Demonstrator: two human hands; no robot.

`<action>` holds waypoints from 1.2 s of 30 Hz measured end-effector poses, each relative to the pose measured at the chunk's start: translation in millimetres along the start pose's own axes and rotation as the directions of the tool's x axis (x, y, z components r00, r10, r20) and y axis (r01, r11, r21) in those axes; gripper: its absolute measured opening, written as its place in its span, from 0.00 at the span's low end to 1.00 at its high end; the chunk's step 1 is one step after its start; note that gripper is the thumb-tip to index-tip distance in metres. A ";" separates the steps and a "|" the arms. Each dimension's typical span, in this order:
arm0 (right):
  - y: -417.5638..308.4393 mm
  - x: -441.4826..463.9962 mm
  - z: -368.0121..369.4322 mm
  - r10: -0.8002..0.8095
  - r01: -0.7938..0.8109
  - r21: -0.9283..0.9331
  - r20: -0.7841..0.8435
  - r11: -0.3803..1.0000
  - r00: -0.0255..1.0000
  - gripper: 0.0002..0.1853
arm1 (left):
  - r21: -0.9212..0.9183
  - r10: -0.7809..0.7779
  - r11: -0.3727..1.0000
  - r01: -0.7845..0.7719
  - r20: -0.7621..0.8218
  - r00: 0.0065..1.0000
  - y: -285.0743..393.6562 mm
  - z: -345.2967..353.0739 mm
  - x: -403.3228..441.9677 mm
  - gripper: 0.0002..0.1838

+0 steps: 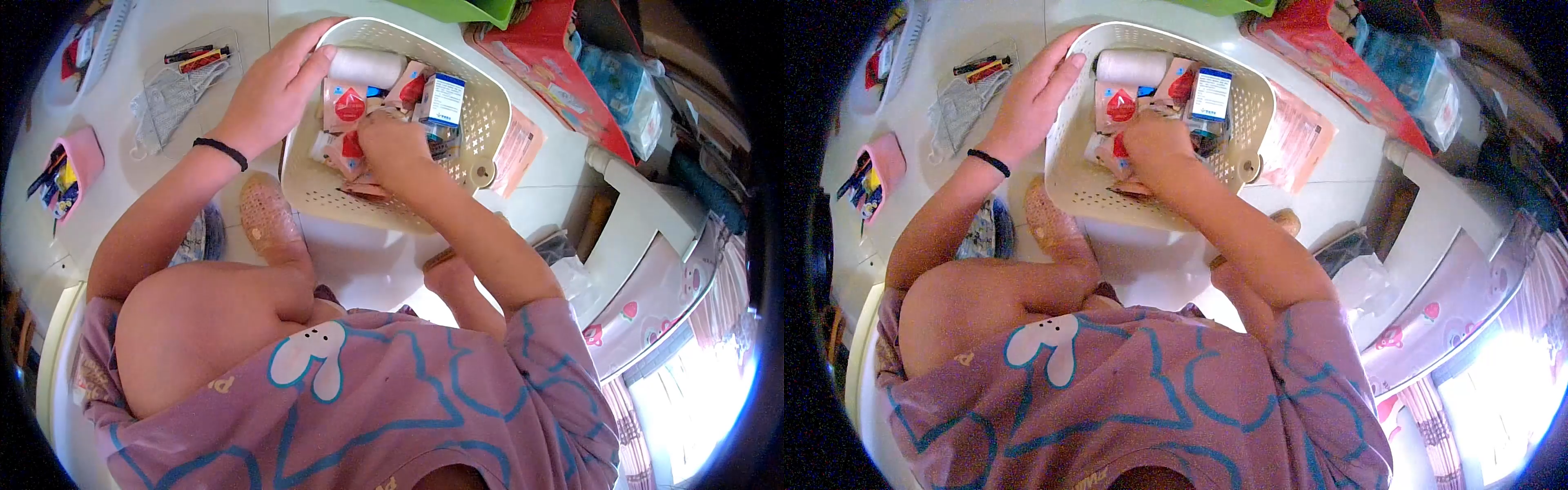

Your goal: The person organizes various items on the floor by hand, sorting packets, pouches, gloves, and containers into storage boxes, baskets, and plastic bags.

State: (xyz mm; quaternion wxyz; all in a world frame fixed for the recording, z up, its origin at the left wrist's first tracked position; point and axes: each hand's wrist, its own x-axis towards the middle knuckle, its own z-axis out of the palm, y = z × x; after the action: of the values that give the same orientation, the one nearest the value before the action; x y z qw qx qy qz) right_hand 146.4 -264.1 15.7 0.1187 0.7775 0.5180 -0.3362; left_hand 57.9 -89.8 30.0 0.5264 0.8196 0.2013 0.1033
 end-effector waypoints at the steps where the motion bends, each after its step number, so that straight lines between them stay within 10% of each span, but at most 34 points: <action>1: 0.4 -3.8 -0.4 -0.127 0.124 0.046 0.072 0.991 0.989 0.12 | -0.002 0.002 1.000 -0.002 0.001 1.000 0.0 0.4 -0.3 0.19; 8: 12.4 -28.4 -22.1 -0.046 0.003 0.179 0.238 0.984 0.970 0.12 | 0.018 -0.011 1.000 0.011 -0.014 1.000 0.9 0.2 -0.6 0.19; 10: 16.2 -27.6 -9.9 0.085 -0.057 0.189 -0.143 0.980 0.986 0.12 | 0.022 -0.017 1.000 0.017 -0.013 1.000 0.9 1.2 -0.9 0.19; 18: 5.4 10.8 -12.4 -0.044 0.049 0.080 -0.060 0.996 0.997 0.10 | -0.001 -0.031 1.000 0.031 0.008 1.000 3.0 -1.0 -0.5 0.19; 24: 7.6 36.8 -33.8 -0.079 0.068 -0.041 -0.586 0.997 0.807 0.16 | 0.056 0.017 0.998 -0.016 -0.020 1.000 -0.5 0.7 0.7 0.19; 29: 2.7 40.9 -20.5 -0.016 -0.080 -0.197 -0.446 0.977 0.895 0.18 | 0.057 0.000 0.998 0.000 -0.006 1.000 1.2 -1.7 0.3 0.19; 36: 7.6 -55.6 -26.1 -0.194 0.201 -0.027 -0.402 0.979 0.895 0.18 | 0.029 -0.019 0.999 0.019 -0.001 1.000 1.3 -1.3 0.6 0.19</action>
State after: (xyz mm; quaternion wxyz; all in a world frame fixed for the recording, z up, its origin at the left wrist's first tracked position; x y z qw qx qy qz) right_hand 150.4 -293.9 69.8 -0.0310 0.7743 0.6049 -0.1835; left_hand 58.2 -89.0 31.6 0.5153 0.8251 0.2109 0.0955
